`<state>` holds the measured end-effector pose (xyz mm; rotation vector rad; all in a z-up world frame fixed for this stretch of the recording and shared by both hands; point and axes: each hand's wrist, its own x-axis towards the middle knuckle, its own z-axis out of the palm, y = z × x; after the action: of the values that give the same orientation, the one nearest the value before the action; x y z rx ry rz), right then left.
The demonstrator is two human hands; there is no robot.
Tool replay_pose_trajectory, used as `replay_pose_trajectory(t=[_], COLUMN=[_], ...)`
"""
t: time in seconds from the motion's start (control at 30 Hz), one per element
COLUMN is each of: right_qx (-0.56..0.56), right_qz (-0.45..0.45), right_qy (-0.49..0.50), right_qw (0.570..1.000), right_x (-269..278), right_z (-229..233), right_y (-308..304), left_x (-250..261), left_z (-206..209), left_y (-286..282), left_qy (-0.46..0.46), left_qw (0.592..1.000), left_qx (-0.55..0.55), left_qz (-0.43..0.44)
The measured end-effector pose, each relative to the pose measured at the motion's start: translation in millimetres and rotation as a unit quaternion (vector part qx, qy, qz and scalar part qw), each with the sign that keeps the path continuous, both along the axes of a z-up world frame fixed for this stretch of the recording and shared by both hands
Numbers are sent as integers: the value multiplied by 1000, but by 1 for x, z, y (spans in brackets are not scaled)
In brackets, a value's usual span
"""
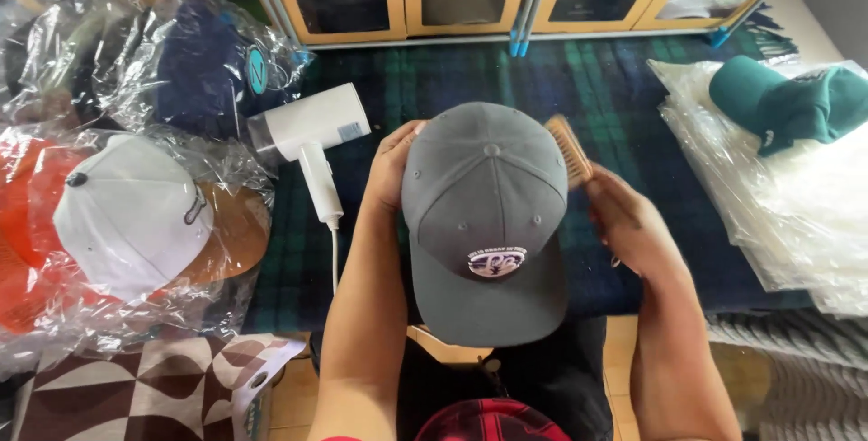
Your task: Brushing a grey baseball cap with a wooden brush to clean its exterior and interior surfaces.
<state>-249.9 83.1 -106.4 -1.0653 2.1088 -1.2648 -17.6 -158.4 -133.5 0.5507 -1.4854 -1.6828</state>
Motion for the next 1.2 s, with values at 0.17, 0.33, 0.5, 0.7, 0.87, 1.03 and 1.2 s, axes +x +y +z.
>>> replay_pose_trajectory(t=[0.17, 0.33, 0.5, 0.7, 0.87, 1.03, 1.2], right_qx=[-166, -231, -97, -164, -267, -314, -201], right_qz=[30, 79, -77, -49, -75, 182, -24], right_qy=[219, 271, -18, 29, 227, 427, 330], right_qw=[961, 931, 992, 985, 933, 828, 922], right_x=[73, 52, 44, 22, 44, 49, -3], right_z=[54, 10, -20, -69, -27, -24, -47], right_y=[30, 9, 18, 27, 41, 34, 50], left_x=[1, 2, 1, -3, -4, -3, -5], left_z=[-8, -12, -20, -22, -14, -16, -23], left_y=[-4, -3, -12, -11, -8, -7, -11], left_qy=[4, -4, -7, 0, 17, 14, 15], left_qw=[1000, 1000, 1000, 1000, 1000, 1000, 1000], left_qx=[-2, -7, -21, -26, -8, -13, -16], left_qz=[0, 3, -3, 4, 1, 3, 7])
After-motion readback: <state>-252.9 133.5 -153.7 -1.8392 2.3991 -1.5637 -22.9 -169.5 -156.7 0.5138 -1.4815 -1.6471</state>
